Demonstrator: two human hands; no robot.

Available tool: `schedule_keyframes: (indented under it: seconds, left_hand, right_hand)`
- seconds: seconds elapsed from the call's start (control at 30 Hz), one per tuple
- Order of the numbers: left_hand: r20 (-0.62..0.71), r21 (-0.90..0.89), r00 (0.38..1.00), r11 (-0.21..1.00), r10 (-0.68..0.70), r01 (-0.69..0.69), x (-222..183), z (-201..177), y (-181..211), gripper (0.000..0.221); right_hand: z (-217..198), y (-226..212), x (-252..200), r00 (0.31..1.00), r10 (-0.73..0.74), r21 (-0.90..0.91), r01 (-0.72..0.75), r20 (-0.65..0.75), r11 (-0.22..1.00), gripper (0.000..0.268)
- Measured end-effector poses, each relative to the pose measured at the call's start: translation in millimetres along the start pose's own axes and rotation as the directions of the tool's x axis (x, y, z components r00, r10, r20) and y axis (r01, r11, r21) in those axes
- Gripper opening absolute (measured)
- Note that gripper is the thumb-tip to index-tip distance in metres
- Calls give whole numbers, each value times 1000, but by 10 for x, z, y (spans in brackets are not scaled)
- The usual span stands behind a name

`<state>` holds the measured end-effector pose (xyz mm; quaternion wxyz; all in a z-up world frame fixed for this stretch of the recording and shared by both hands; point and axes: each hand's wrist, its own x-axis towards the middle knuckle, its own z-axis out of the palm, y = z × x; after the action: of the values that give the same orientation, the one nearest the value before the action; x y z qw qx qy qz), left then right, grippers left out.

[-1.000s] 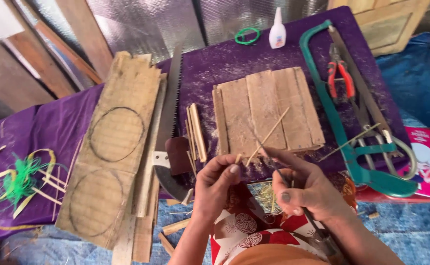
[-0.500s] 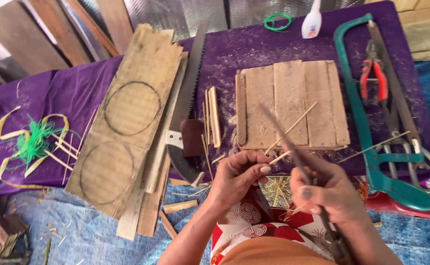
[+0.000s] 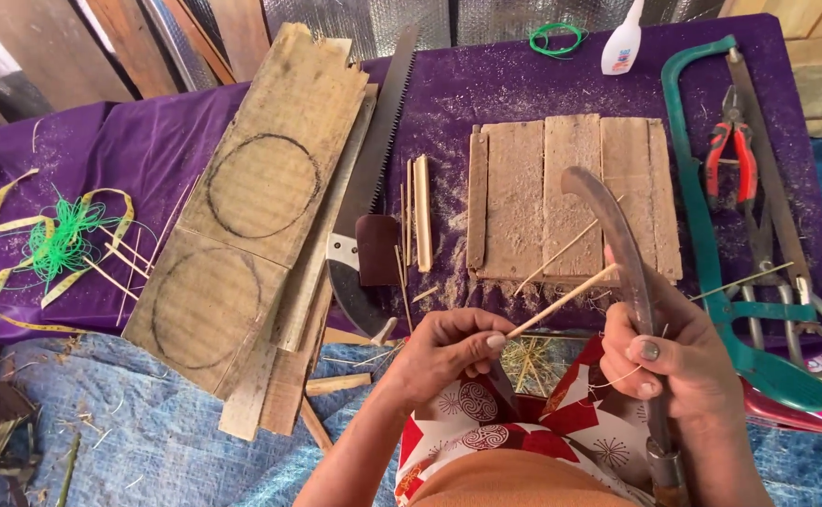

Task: Shaping and trimming a thin wooden stick using a curved blade and scissors in a workshop area.

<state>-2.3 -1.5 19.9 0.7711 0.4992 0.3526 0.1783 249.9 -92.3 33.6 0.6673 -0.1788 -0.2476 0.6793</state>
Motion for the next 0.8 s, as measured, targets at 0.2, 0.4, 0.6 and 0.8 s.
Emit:
schedule_keyframes:
  seconds: [0.2,0.4,0.6,0.8]
  left_hand:
    - [-142,-232,989,973,-36,2,44,139,171,19]
    - [-88,-130,990,984,108,-119,50,116,261,20]
    - [-30,36,992,992,125,-124,-5,-37,256,22]
    - [21,-39,993,993,113,-112,-43,-256,116,21]
  right_hand:
    - [-87,356,-46,990,131,-109,-125,45,986,91]
    - [281,468,-44,982,175,-268,-187,-70,945,104]
    - [16,312,-53,996,82,-274,-83,-19,958,88]
    - [-165,-46,-71,996,-29,-284,5,-80,959,78]
